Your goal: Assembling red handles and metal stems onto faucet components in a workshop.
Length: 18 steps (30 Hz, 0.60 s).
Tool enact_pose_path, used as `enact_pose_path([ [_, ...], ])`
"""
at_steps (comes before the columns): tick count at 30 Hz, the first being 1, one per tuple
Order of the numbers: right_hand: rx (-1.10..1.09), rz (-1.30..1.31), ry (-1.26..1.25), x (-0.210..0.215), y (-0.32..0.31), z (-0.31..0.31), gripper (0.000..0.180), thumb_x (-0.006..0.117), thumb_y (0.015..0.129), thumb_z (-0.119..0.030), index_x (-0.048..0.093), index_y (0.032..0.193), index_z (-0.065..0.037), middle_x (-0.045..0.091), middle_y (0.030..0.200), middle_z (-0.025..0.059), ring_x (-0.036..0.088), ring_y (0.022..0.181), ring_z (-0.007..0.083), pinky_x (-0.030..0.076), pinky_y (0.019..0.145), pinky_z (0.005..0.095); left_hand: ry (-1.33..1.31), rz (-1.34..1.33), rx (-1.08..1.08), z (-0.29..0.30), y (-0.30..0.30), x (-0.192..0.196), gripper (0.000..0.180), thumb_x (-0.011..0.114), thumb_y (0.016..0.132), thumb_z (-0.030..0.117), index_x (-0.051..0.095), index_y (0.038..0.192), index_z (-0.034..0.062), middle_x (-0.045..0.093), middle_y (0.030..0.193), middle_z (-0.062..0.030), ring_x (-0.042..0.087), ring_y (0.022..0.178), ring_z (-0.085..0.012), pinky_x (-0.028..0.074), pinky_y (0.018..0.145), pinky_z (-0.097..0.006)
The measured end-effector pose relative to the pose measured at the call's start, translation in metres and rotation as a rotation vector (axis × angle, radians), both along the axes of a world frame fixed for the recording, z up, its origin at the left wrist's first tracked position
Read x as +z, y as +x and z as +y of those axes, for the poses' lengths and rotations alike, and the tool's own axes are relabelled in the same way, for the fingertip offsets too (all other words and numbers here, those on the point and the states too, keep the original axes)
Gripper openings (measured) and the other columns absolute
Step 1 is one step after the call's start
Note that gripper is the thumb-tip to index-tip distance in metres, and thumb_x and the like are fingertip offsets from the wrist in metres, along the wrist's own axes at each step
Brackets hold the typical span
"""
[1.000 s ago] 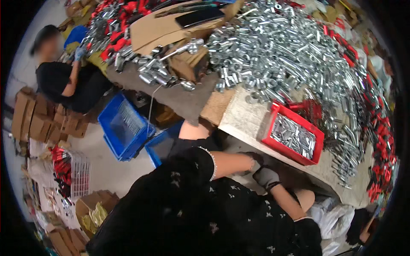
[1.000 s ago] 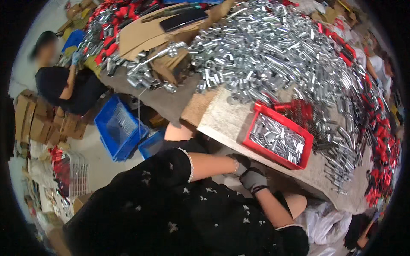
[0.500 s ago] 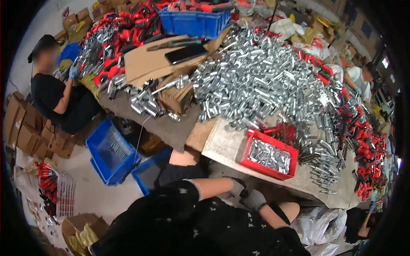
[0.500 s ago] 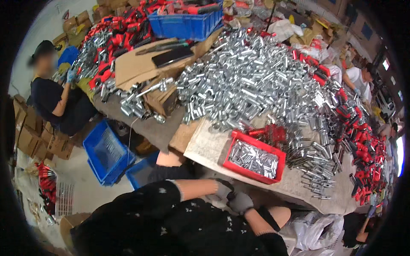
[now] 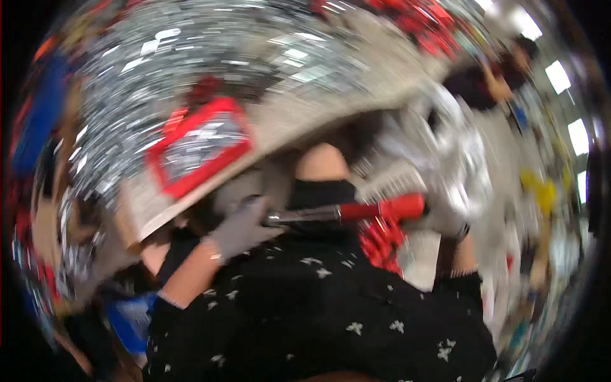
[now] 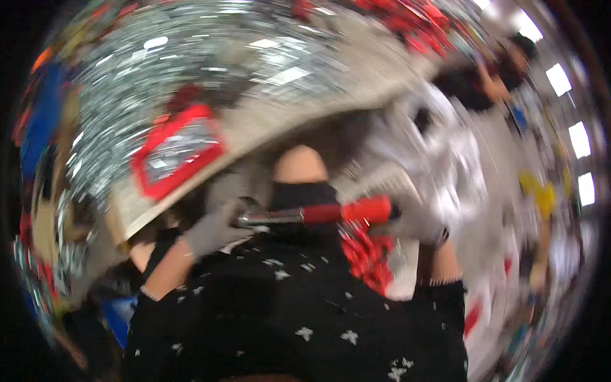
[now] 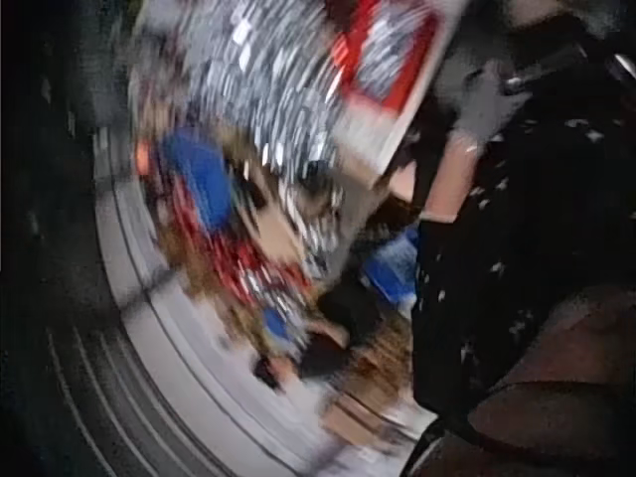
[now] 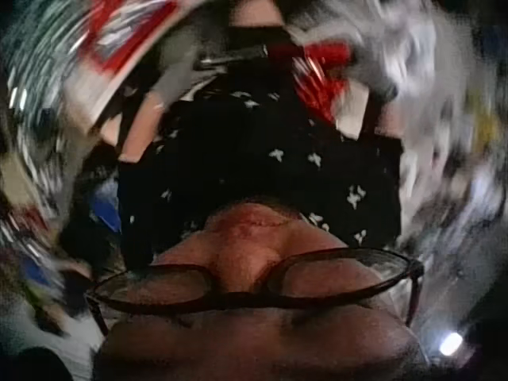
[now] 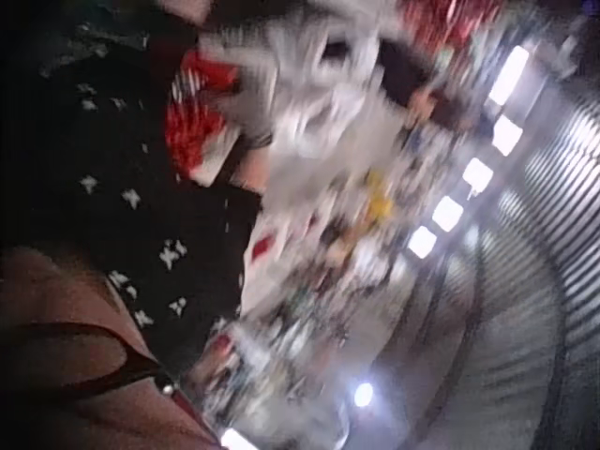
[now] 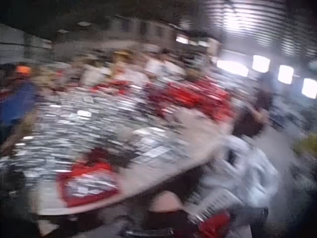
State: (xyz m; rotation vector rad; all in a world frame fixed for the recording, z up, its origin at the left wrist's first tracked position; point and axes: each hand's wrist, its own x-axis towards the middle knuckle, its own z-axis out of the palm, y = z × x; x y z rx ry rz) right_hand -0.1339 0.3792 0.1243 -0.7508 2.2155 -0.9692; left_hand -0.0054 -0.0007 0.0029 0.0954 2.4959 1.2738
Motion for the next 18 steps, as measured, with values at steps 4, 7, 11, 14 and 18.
enact_pose_path([
  [4, -0.452, -0.006, 0.114, 0.069, 0.042, 0.111, 0.057, 0.083, 0.068, -0.006, 0.064, 0.121, -0.003, 0.064, 0.093, -0.0039, 0.057, 0.083, 0.0064, 0.048, 0.076, 0.0264, 0.371, -0.313, 0.015, 0.036, -0.018, 0.02, 0.078, 0.077, 0.084, 0.012, 0.035, 0.15, 0.0126, 0.056, 0.122, -0.0122, 0.057, 0.105, -0.0206, 0.051, 0.088, -0.035],
  [7, -0.56, 0.041, 0.275, 0.068, 0.061, 0.157, 0.053, 0.081, 0.069, -0.01, 0.065, 0.119, -0.001, 0.069, 0.093, 0.0022, 0.062, 0.084, 0.012, 0.05, 0.078, 0.0297, 0.198, -0.025, 0.091, 0.033, -0.018, -0.007, 0.061, 0.064, 0.091, 0.005, 0.039, 0.147, 0.0044, 0.056, 0.122, -0.012, 0.056, 0.107, -0.0182, 0.049, 0.09, -0.031],
  [11, -0.675, 0.32, 0.428, -0.081, 0.059, 0.21, 0.049, 0.076, 0.075, -0.029, 0.066, 0.112, 0.002, 0.071, 0.09, 0.0166, 0.068, 0.079, 0.0237, 0.053, 0.077, 0.0357, 0.345, -0.199, 0.157, 0.045, -0.015, -0.025, 0.058, 0.062, 0.092, 0.004, 0.04, 0.146, 0.0023, 0.056, 0.123, -0.0113, 0.055, 0.11, -0.018, 0.044, 0.097, -0.03],
  [14, -1.191, -0.261, -0.082, -0.233, 0.045, 0.236, 0.025, 0.072, 0.084, -0.022, 0.069, 0.1, -0.002, 0.064, 0.076, 0.0031, 0.059, 0.062, 0.0124, 0.048, 0.056, 0.0277, 0.246, -0.138, 0.166, 0.041, -0.011, -0.036, 0.058, 0.061, 0.092, 0.003, 0.04, 0.146, 0.0014, 0.056, 0.123, -0.0095, 0.054, 0.11, -0.0176, 0.044, 0.097, -0.029],
  [18, -1.529, -0.396, -0.506, -0.408, 0.033, 0.234, 0.038, 0.069, 0.088, -0.032, 0.064, 0.114, -0.004, 0.069, 0.098, 0.0126, 0.068, 0.08, 0.0231, 0.057, 0.076, 0.0332, 0.259, -0.149, 0.264, 0.046, -0.005, -0.024, 0.058, 0.061, 0.092, 0.004, 0.04, 0.146, 0.0009, 0.056, 0.124, -0.0101, 0.055, 0.109, -0.0185, 0.044, 0.097, -0.03],
])
